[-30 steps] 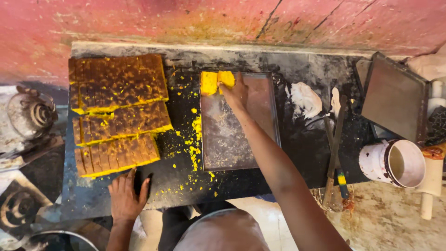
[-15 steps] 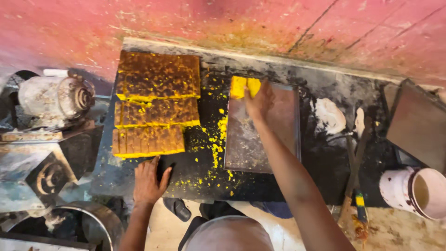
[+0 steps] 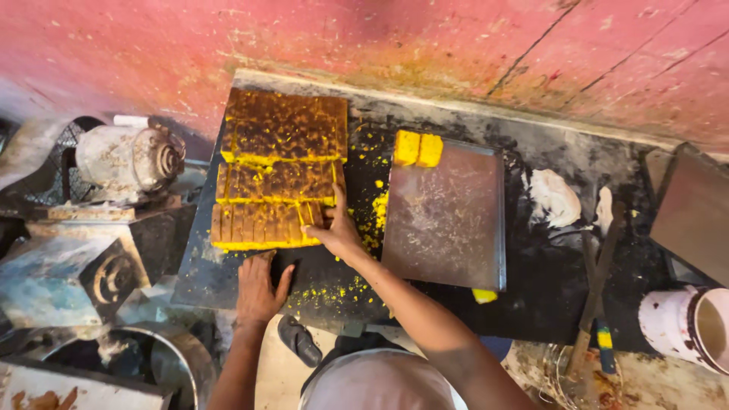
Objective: The person cuts large slabs of yellow and brown confectionery into smaller rectangular bars using a long knife and then arranges the pieces onto a metal tray.
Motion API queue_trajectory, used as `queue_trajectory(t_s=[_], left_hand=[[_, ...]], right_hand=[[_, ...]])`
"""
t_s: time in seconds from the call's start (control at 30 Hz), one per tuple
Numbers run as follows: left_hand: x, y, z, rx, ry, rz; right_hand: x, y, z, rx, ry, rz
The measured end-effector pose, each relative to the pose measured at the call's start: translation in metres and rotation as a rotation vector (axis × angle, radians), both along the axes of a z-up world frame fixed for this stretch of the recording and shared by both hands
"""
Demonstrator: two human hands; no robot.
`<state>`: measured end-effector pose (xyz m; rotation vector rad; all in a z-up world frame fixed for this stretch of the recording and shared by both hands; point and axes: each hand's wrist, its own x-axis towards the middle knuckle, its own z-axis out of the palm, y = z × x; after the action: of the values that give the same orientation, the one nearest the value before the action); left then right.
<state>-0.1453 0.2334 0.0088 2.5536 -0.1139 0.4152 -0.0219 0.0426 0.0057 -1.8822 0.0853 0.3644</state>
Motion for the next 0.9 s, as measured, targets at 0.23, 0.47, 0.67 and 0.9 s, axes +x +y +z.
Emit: queue_trajectory(t_s=[0.23, 0.47, 0.67, 0.9], left_hand=[[0.001, -0.001, -0.005, 0.021, 0.056, 0.02], [0.001, 0.001, -0.014, 0.014, 0.014, 0.023], [0.002, 0.001, -0.019, 0.036, 0.084, 0.027], [0.002, -0.002, -0.024, 0.08, 0.069, 0.044]], right_hand=[[-0.006, -0.021, -0.018, 0.245, 0.135, -0.147], [-0.009, -0.092, -0.022, 1.178, 0.356, -0.311], [0.08, -0.244, -0.052, 0.436, -0.308, -0.505], [0.175, -0.324, -0.105, 0.027, -0.269, -0.548]])
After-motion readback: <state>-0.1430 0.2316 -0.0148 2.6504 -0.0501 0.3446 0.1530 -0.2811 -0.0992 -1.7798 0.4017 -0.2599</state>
